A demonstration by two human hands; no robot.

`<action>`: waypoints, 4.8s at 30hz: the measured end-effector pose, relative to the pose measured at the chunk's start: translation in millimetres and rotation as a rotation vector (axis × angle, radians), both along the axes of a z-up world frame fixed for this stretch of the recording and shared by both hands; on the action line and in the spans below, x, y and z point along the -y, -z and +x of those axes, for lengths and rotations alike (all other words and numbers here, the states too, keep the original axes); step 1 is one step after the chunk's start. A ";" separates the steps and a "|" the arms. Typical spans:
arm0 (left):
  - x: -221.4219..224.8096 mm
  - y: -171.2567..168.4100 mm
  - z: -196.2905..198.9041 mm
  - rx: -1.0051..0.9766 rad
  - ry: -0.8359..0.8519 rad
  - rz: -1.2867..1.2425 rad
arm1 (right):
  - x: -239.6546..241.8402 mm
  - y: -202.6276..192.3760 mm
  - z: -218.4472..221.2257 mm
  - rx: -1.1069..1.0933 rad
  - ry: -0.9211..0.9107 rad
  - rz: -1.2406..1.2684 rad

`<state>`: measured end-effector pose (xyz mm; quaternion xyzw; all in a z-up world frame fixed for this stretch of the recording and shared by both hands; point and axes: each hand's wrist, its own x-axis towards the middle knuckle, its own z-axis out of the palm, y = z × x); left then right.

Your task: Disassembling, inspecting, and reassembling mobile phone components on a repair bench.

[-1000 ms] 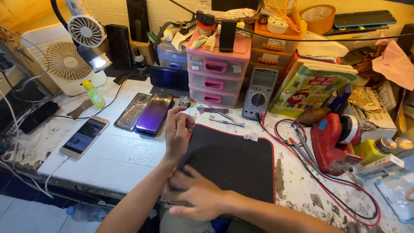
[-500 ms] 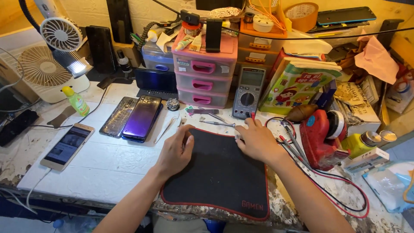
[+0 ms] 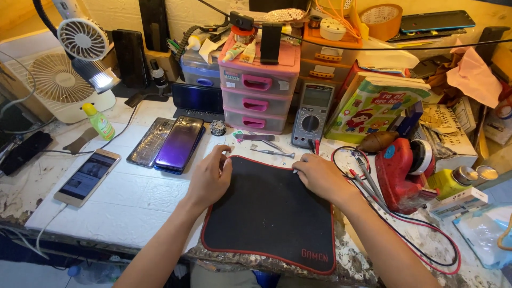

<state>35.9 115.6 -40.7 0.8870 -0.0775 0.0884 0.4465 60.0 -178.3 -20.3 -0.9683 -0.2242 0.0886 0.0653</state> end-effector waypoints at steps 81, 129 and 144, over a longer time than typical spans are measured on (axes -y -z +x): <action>10.4 62.0 195.8 0.040 0.242 1.150 | -47.6 70.2 23.6 -0.444 0.291 1.439; -81.1 -82.3 -150.3 -0.015 0.106 0.357 | -83.4 46.7 -3.7 -1.377 0.286 1.528; -194.6 293.4 -279.4 -0.802 -0.515 0.472 | -370.0 31.5 -156.7 -0.741 -0.845 -0.291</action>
